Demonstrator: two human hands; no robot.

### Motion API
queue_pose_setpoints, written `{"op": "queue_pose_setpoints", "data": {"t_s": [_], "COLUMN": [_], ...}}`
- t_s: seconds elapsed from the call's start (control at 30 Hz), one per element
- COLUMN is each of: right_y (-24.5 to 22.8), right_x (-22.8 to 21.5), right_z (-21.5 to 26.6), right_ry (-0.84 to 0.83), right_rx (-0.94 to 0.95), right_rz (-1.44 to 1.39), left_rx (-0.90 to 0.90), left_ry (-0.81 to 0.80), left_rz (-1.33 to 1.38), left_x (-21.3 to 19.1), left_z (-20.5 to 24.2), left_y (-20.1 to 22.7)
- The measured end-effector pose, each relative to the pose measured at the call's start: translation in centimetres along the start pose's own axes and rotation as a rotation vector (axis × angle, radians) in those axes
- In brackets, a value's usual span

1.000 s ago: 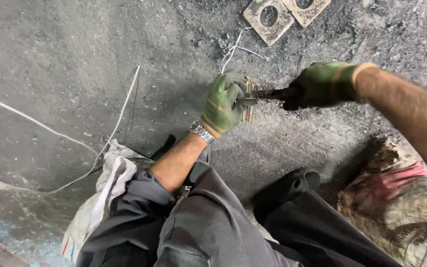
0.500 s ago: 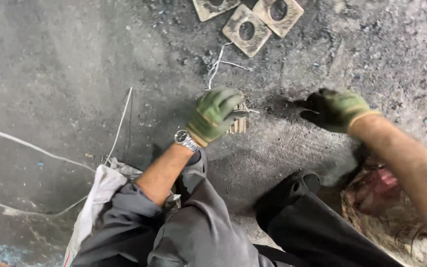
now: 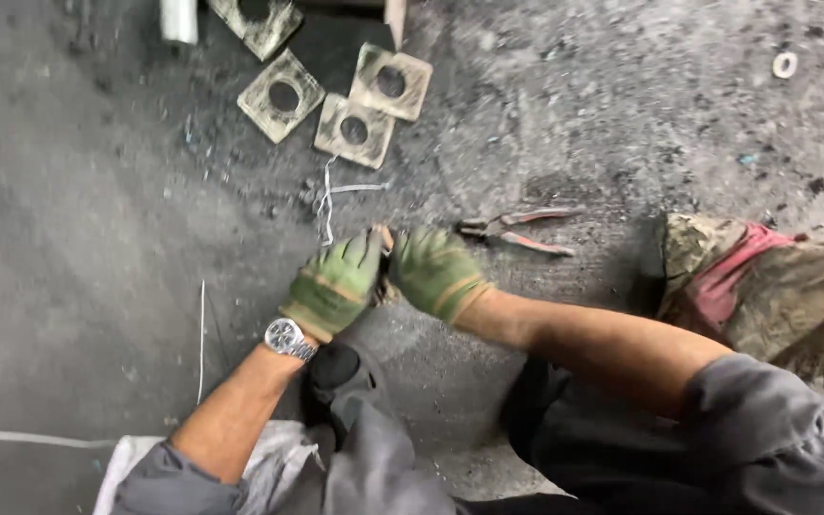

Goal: The person gathers square metal plates with central holes and stacks them. They wrap a metal wire around the stack and use pliers to twist the wire, securing the bundle. The person repeats this process for multiple stacks of plates.

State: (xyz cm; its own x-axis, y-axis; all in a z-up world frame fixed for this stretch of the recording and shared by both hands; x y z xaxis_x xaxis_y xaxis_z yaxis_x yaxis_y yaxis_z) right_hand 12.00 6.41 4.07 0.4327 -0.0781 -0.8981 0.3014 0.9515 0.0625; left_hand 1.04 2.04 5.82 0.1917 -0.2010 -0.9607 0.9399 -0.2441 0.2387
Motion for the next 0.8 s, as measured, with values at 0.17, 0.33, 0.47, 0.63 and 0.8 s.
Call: {"op": "queue_pose_setpoints", "data": {"t_s": [0.17,0.33,0.47,0.63,0.8], "right_y": [-0.9,-0.9,-0.5,2.1,0.3], "right_x": [4.2,4.9,4.4,0.5,3.9], "right_z": [-1.9,-2.8,-1.9,-0.1,-1.7], "right_ry": [-0.312,-0.042,-0.039,-0.004,-0.38], "right_rx": [0.09,0.256,0.229,0.343,0.28], "right_rz": [-0.271,-0.484,-0.609,-0.673,-0.584], "left_rx": [0.058,0.069,0.064,0.002,0.011], "left_ry": [-0.132,-0.142,-0.18,-0.163,-0.299], "left_rz": [0.124,0.161,0.235,0.208,0.14], "left_x": [-0.5,0.3,-1.4,-2.8,0.9], "left_z": [-1.8,-2.1,-2.8,-2.9,-2.6], "left_y": [-0.1,-1.1,-0.9,-0.3,-1.1]}}
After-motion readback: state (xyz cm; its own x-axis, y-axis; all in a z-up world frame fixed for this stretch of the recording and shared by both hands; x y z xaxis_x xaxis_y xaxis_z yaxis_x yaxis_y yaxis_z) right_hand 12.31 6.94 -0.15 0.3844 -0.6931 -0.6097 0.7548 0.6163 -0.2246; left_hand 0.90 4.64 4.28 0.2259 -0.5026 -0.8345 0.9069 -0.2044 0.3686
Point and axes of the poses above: each hand's wrist, its own z-axis away from the middle knuckle, its own x-axis out of the palm, y = z × x, the point moved 6 cm from there along -z, towards the middle knuckle, and after that the axes turned 12 degrees about -y, right-handed, at the moved point
